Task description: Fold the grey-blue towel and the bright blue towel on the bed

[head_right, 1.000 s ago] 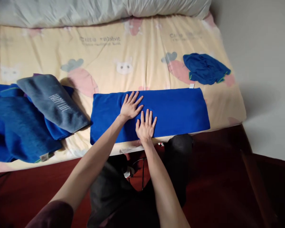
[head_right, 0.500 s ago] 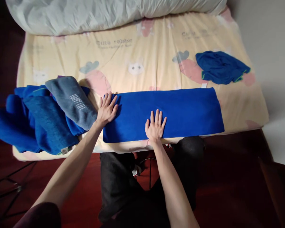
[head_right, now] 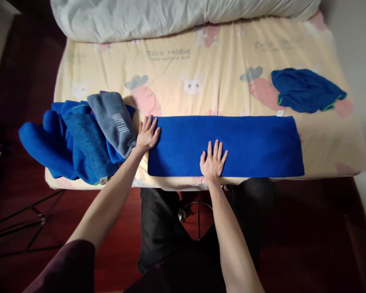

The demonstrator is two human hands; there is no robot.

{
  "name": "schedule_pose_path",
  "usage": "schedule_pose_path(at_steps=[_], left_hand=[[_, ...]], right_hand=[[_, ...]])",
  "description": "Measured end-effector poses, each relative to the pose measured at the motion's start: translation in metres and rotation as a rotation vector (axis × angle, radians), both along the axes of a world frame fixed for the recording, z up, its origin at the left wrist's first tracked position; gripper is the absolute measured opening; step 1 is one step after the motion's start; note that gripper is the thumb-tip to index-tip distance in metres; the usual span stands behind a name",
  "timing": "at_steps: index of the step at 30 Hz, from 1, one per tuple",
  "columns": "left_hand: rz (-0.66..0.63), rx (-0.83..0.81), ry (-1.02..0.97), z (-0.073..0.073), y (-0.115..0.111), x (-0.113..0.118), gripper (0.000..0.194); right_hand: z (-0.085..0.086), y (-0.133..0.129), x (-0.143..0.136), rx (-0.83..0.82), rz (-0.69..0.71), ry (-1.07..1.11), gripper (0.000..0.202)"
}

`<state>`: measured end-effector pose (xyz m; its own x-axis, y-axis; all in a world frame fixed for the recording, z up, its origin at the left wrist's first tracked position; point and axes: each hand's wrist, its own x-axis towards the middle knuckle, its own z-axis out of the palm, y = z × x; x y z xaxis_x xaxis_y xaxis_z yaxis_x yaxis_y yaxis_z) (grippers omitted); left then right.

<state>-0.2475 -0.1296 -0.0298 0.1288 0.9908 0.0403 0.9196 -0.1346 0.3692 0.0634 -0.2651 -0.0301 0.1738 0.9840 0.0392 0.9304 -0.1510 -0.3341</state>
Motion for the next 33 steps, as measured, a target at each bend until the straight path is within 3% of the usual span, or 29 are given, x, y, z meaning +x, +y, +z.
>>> schedule_pose_path(at_steps=[2,7,9,11,15,19,21,24,27,29,33], left_hand=[[-0.001,0.042,0.007,0.006,-0.021,0.009,0.071],[-0.245,0.039,0.035,0.005,-0.105,0.03,0.066],[-0.208,0.02,0.036,0.001,-0.129,0.028,0.065],[-0.152,0.016,0.046,0.002,-0.139,0.023,0.066],[-0.17,0.035,0.089,0.023,-0.122,0.029,0.067],[-0.153,0.076,0.056,0.038,-0.071,0.053,0.067],[-0.107,0.05,0.033,0.032,-0.044,0.064,0.07],[0.005,0.024,0.015,0.01,-0.017,0.072,0.072],[0.054,0.048,-0.002,-0.007,-0.013,0.071,0.072],[0.052,0.048,-0.017,-0.01,-0.015,0.07,0.072],[0.066,0.023,-0.023,-0.005,-0.017,0.068,0.074]], right_hand=[[-0.001,0.0,0.0,0.002,0.003,0.005,0.063],[-0.003,0.001,0.0,0.014,0.011,0.013,0.064],[-0.003,0.0,0.0,0.033,0.007,0.03,0.064],[-0.003,0.0,0.0,0.041,0.011,0.039,0.063],[-0.001,-0.001,0.0,0.039,0.017,0.04,0.063],[-0.001,0.0,0.0,0.038,0.013,0.055,0.062],[-0.001,-0.002,0.0,0.035,0.008,0.064,0.062],[0.001,-0.007,0.003,0.012,0.025,0.077,0.062],[0.008,-0.006,0.004,-0.028,0.051,0.095,0.062],[0.017,0.006,0.002,-0.039,0.083,0.115,0.061],[0.031,0.057,0.0,-0.035,0.385,0.187,0.059]])
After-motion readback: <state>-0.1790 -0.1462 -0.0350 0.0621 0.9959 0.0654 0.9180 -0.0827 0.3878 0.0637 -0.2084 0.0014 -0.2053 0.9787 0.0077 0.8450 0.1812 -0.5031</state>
